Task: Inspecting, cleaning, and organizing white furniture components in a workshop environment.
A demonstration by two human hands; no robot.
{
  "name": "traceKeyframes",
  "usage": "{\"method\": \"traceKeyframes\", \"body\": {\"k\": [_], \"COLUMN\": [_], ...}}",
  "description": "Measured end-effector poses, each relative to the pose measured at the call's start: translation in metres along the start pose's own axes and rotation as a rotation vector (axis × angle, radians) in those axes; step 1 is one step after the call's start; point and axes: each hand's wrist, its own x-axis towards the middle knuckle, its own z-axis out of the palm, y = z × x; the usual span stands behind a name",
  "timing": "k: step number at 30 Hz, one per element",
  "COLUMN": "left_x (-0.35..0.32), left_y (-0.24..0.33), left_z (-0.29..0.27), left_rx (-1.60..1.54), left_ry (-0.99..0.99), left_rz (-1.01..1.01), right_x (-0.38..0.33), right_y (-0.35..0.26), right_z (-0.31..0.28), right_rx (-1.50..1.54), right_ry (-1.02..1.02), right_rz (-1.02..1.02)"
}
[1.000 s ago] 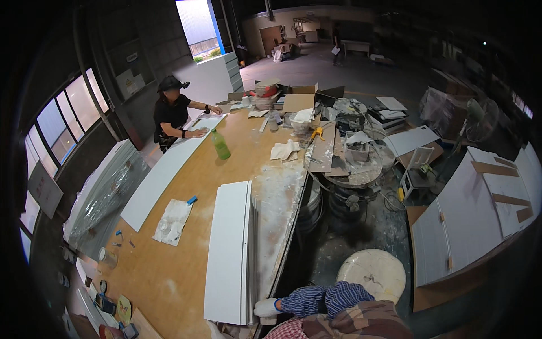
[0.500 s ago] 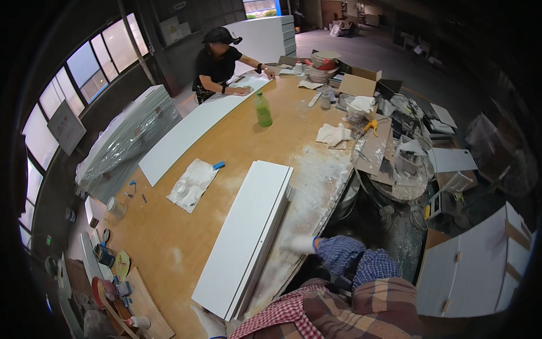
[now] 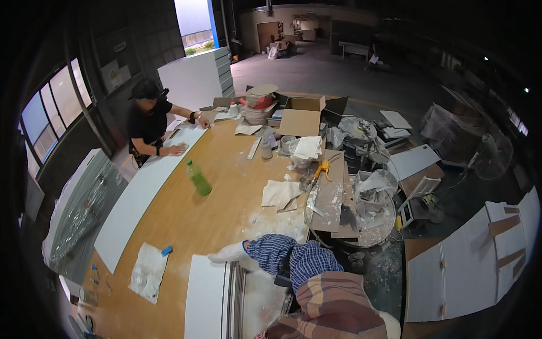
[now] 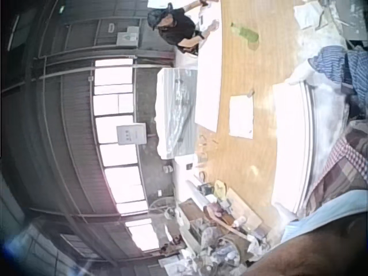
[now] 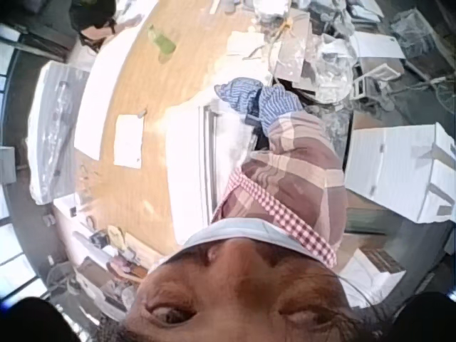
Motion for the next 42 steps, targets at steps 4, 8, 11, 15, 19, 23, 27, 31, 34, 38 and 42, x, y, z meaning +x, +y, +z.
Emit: {"method": "traceKeyframes", "body": {"k": [4,8,11,15,19,23,27,31,34,38,42], "left_x": [0.04,0.059,0.056,0.054,0.056,0.048,0.045,0.043,0.042,0.047,0.049], "left_y": [-0.005,0.002,0.007,0.008,0.013,0.016,0.014,0.019,0.02,0.024,0.032], "left_z": [0.029,0.032,0.014,0.013,0.009,-0.012,-0.013,-0.029,-0.037,-0.037,-0.049], "left_rx": [0.013,0.025,0.025,0.022,0.016,0.003,0.025,0.016,0.011,0.016,0.011], "left_ry": [-0.037,-0.036,0.004,-0.027,-0.049,-0.022,-0.051,-0.034,-0.035,-0.055,-0.045], "left_rz": [-0.028,-0.039,-0.046,-0.063,-0.072,-0.079,-0.132,-0.135,-0.142,-0.156,-0.159], "right_x": [0.01,0.013,-0.009,-0.027,-0.058,-0.1,-0.063,-0.055,-0.067,-0.08,-0.088], "right_y": [-0.008,0.006,-0.01,0.023,0.054,0.045,0.12,0.114,0.096,0.068,0.038], "right_z": [-0.022,-0.002,0.015,0.031,0.049,0.038,0.02,0.029,0.038,0.054,0.072], "right_rx": [0.274,0.292,0.681,0.815,0.685,0.619,0.506,0.395,0.275,0.125,-0.034], "right_ry": [0.04,-0.031,-0.128,-0.11,0.079,0.081,0.177,0.281,0.295,0.333,0.336], "right_rz": [0.205,0.131,0.092,0.061,0.014,-0.01,0.06,0.073,0.121,0.184,0.246]}}
